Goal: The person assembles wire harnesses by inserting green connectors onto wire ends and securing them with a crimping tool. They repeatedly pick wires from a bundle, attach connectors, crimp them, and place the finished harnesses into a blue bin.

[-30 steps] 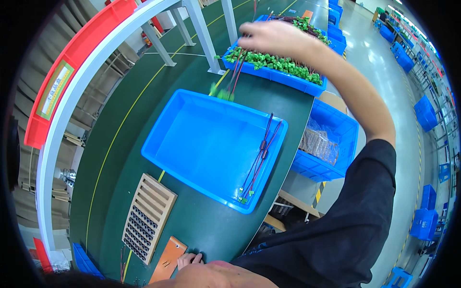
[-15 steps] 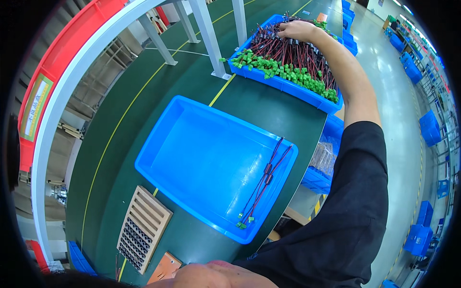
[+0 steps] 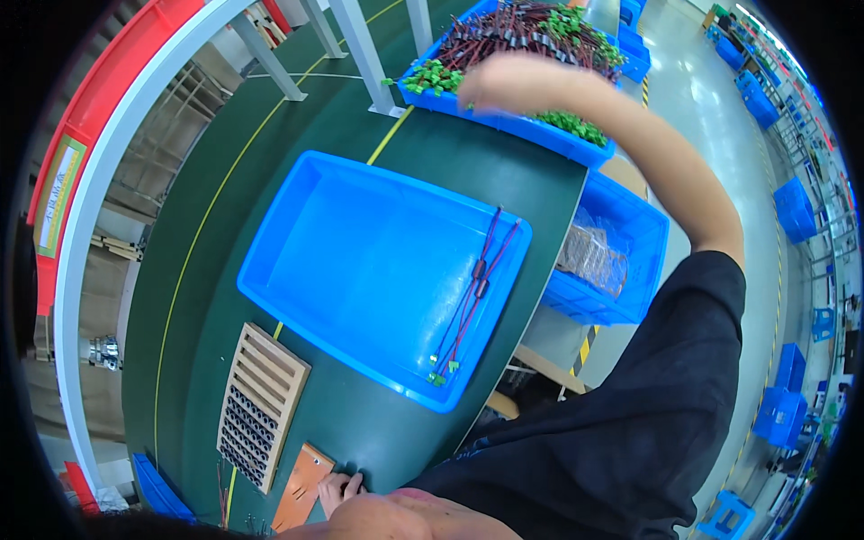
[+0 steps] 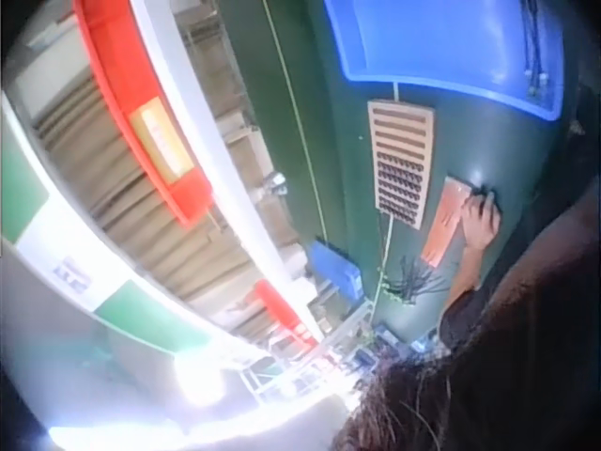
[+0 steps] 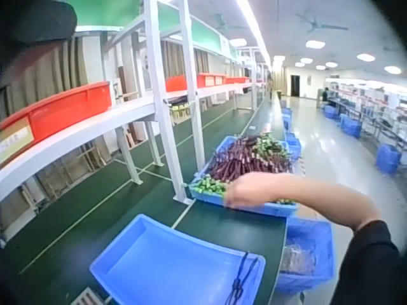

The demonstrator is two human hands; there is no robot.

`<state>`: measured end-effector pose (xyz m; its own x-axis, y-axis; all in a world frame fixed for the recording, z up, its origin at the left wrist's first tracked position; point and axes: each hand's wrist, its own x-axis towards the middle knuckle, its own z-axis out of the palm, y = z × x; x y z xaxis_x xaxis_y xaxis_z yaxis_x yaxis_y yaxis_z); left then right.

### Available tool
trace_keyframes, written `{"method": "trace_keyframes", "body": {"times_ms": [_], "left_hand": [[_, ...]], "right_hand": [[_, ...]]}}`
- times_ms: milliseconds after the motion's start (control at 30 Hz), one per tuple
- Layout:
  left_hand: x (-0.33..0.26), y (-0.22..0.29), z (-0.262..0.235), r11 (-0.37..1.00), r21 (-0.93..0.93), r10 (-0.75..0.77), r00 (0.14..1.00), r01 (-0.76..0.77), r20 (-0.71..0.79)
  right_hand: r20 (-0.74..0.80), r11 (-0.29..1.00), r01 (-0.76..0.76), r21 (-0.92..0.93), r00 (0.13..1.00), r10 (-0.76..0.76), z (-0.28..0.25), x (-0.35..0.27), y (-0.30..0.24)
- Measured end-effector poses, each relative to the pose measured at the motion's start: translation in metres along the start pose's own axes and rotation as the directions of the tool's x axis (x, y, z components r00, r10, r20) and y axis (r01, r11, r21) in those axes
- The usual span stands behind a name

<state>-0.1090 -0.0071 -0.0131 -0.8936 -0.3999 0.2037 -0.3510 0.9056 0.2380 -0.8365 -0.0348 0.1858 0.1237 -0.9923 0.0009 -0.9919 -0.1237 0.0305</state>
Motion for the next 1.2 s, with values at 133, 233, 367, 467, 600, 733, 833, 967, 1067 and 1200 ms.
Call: {"method": "trace_keyframes", "body": {"times_ms": [133, 233, 367, 467, 600, 733, 833, 967, 1067, 1200], "left_hand": [[0.002, -0.002, 0.005, 1.0, -0.016, -0.008, 1.0, 0.008, -0.002], [0.002, 0.0, 0.004, 1.0, -0.016, -0.009, 1.0, 0.009, -0.008], [-0.003, -0.007, 0.014, 0.998, 0.0, 0.06, 0.992, -0.06, -0.107], [-0.001, -0.006, 0.012, 0.997, 0.004, 0.076, 0.991, -0.076, -0.112], [-0.001, -0.004, 0.012, 0.996, 0.02, 0.09, 0.986, -0.088, -0.138], [0.001, -0.002, 0.006, 0.997, 0.016, 0.076, 0.991, -0.075, -0.106], [0.0, 0.0, 0.004, 0.998, 0.007, 0.069, 0.993, -0.069, -0.095], [0.003, -0.001, 0.004, 0.998, 0.01, 0.07, 0.993, -0.07, -0.097], [0.002, -0.001, 0.006, 0.998, 0.015, 0.063, 0.992, -0.062, -0.106], [-0.014, -0.01, 0.018, 1.0, 0.027, 0.015, 0.992, -0.011, -0.124]], "right_hand": [[0.265, 0.924, 0.301, 0.236, 0.895, -0.359, 0.039, -0.026, -0.119], [0.42, 0.908, 0.418, 0.04, 0.817, -0.395, 0.094, -0.024, -0.156], [0.553, 0.9, 0.431, -0.057, 0.765, -0.331, 0.094, -0.011, -0.173], [0.537, 0.9, 0.43, -0.072, 0.777, -0.329, 0.111, -0.009, -0.17], [0.488, 0.914, 0.402, -0.057, 0.81, -0.326, 0.116, -0.016, -0.167], [0.37, 0.907, 0.414, -0.078, 0.857, -0.359, 0.116, -0.021, -0.166], [0.348, 0.891, 0.433, -0.134, 0.863, -0.367, 0.123, -0.02, -0.167], [0.211, 0.822, 0.486, -0.297, 0.873, -0.44, 0.117, -0.031, -0.165], [0.019, 0.793, 0.443, -0.419, 0.877, -0.48, 0.079, -0.042, -0.16], [-0.18, 0.776, 0.287, -0.562, 0.873, -0.454, -0.002, -0.04, -0.09]]}}
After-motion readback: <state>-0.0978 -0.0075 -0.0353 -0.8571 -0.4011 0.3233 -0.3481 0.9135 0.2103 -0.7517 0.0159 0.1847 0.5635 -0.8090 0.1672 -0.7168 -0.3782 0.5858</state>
